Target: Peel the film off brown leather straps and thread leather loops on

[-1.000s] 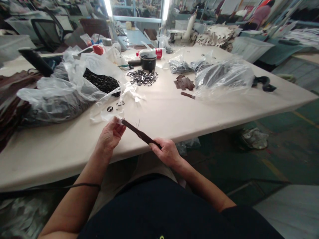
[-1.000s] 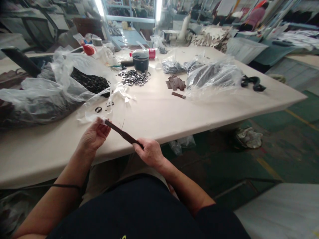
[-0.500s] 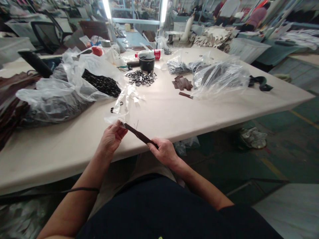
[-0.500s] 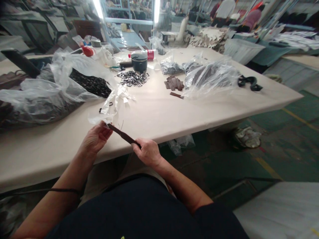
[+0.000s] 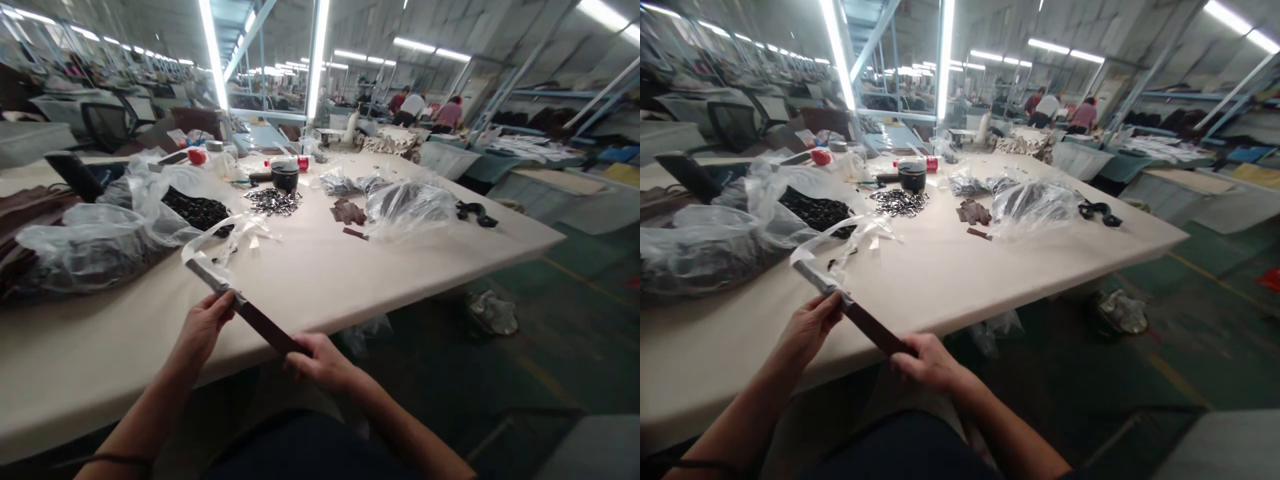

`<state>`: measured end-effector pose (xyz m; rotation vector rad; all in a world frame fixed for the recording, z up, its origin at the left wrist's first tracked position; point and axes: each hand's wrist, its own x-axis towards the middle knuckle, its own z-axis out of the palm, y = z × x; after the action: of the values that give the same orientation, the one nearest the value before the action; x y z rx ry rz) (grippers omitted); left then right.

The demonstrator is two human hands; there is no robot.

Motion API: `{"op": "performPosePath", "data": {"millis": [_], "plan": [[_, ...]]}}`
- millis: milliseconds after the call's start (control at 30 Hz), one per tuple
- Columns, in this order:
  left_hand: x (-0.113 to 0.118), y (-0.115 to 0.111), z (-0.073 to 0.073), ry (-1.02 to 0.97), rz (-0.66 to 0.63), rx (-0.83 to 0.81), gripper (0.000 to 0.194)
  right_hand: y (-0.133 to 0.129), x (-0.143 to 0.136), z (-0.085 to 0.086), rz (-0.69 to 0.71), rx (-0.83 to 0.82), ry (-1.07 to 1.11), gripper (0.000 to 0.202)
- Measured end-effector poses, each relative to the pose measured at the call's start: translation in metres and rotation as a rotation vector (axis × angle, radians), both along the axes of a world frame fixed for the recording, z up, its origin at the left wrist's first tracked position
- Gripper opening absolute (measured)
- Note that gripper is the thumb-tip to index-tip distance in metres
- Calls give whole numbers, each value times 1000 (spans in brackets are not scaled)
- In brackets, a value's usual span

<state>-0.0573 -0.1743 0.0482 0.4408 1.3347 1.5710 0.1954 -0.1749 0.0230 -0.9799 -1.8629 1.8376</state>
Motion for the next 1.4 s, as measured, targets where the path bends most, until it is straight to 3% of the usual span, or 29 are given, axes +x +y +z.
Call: {"op": "performPosePath", "data": {"millis": [100, 167, 267, 367, 433, 500, 600, 667, 767, 900, 1000, 1100, 1167, 1267, 1400], "plan": [[-10, -13, -6, 71, -51, -17, 42, -24, 32, -17, -46, -96, -100, 32], [0, -24, -16, 111, -148, -47, 39, -31, 33, -23, -79, -79, -126, 35], [30, -38, -26, 148, -307, -72, 33, -25, 4, -19, -102, -40, -54, 40], [46, -47, -21, 129, -423, -59, 31, -8, -33, -6, -88, 8, 56, 41], [40, -50, -12, 202, -369, -44, 31, -1, -44, 0, -17, 38, 100, 37], [21, -53, -3, 333, -215, -26, 32, -3, -40, -3, 77, 8, 103, 34], [-9, -64, 0, 420, -58, -30, 34, -18, -11, -26, 162, -60, 6, 42], [-15, -75, -7, 377, -80, -57, 33, -28, 9, -49, 173, -25, -87, 52], [3, -89, -27, 229, -215, -89, 33, -36, 19, -69, 185, 59, -152, 63], [44, -99, -53, 87, -354, -74, 38, -33, -7, -58, 177, 53, -154, 64], [56, -104, -64, 64, -419, -61, 48, -30, -23, -43, 209, 86, -119, 59], [46, -111, -70, 69, -457, -46, 65, -32, -17, -39, 302, 93, -89, 56], [32, -113, -72, 71, -396, -50, 74, -36, -5, -44, 341, 53, -90, 57], [15, -110, -71, 88, -303, -54, 73, -43, 10, -51, 303, 5, -119, 56], [22, -105, -70, 184, -383, -39, 69, -45, 6, -53, 213, 35, -173, 56]]}}
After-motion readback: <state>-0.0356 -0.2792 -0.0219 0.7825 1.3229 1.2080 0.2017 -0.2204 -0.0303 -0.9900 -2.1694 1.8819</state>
